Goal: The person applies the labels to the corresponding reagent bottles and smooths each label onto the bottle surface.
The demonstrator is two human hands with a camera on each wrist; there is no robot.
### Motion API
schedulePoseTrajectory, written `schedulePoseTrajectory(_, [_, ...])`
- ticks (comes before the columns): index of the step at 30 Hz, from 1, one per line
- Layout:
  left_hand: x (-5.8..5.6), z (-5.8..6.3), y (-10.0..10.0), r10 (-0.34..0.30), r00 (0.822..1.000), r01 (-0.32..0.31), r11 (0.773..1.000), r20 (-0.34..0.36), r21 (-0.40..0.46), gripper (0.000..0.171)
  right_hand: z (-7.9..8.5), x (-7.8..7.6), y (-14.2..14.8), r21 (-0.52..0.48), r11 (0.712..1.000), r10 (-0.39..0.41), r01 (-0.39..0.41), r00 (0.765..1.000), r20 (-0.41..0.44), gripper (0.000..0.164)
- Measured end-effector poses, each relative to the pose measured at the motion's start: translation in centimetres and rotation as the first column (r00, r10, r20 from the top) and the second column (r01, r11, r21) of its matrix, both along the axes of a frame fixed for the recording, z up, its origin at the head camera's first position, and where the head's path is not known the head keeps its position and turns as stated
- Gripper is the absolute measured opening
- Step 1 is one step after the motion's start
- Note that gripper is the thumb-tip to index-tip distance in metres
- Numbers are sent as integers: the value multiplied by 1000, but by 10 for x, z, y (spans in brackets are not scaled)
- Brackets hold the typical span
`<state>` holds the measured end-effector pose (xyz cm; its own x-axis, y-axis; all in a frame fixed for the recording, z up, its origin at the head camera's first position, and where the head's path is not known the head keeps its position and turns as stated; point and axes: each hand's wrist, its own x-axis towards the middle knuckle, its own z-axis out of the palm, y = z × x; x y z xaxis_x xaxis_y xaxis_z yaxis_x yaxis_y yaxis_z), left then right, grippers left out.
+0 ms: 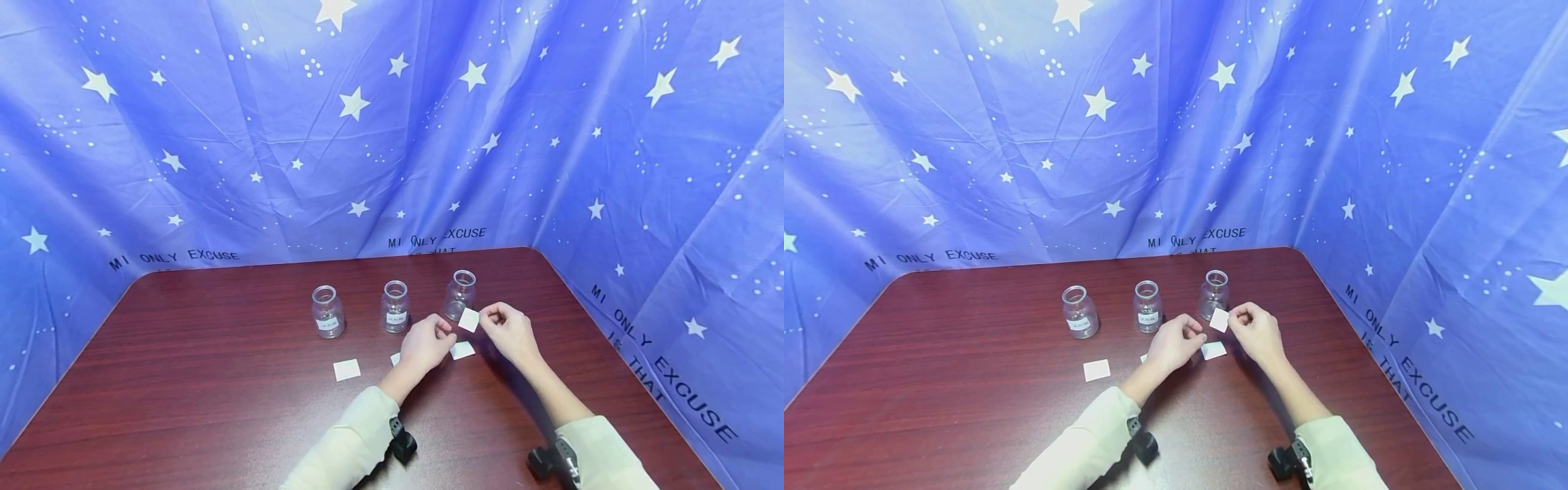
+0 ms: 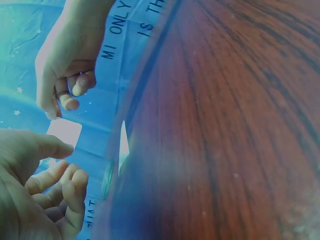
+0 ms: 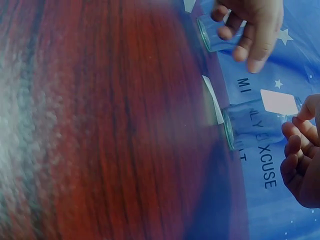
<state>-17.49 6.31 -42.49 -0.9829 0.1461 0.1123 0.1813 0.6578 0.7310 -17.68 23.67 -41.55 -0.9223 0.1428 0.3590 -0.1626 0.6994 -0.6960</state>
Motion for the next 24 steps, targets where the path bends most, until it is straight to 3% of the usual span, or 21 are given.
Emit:
schedulePoseTrajectory(6, [-2,3,1,-16,1000,16,987,0,161,13,-3,1,-6,-17,1000,25,-25,999,-39,7])
schedulePoseTrajectory(14, [-4,4,2,-54,998,50,955,8,294,13,-4,4,-16,-32,998,56,-58,996,-76,5])
schedulePoseTrajectory(19, [-5,3,1,-53,998,55,931,-16,360,13,-4,7,-20,-42,992,118,-123,987,-106,5])
schedulePoseTrajectory(24, [-7,3,0,-70,997,51,895,27,442,21,-5,10,-22,-11,980,196,-199,974,-111,6])
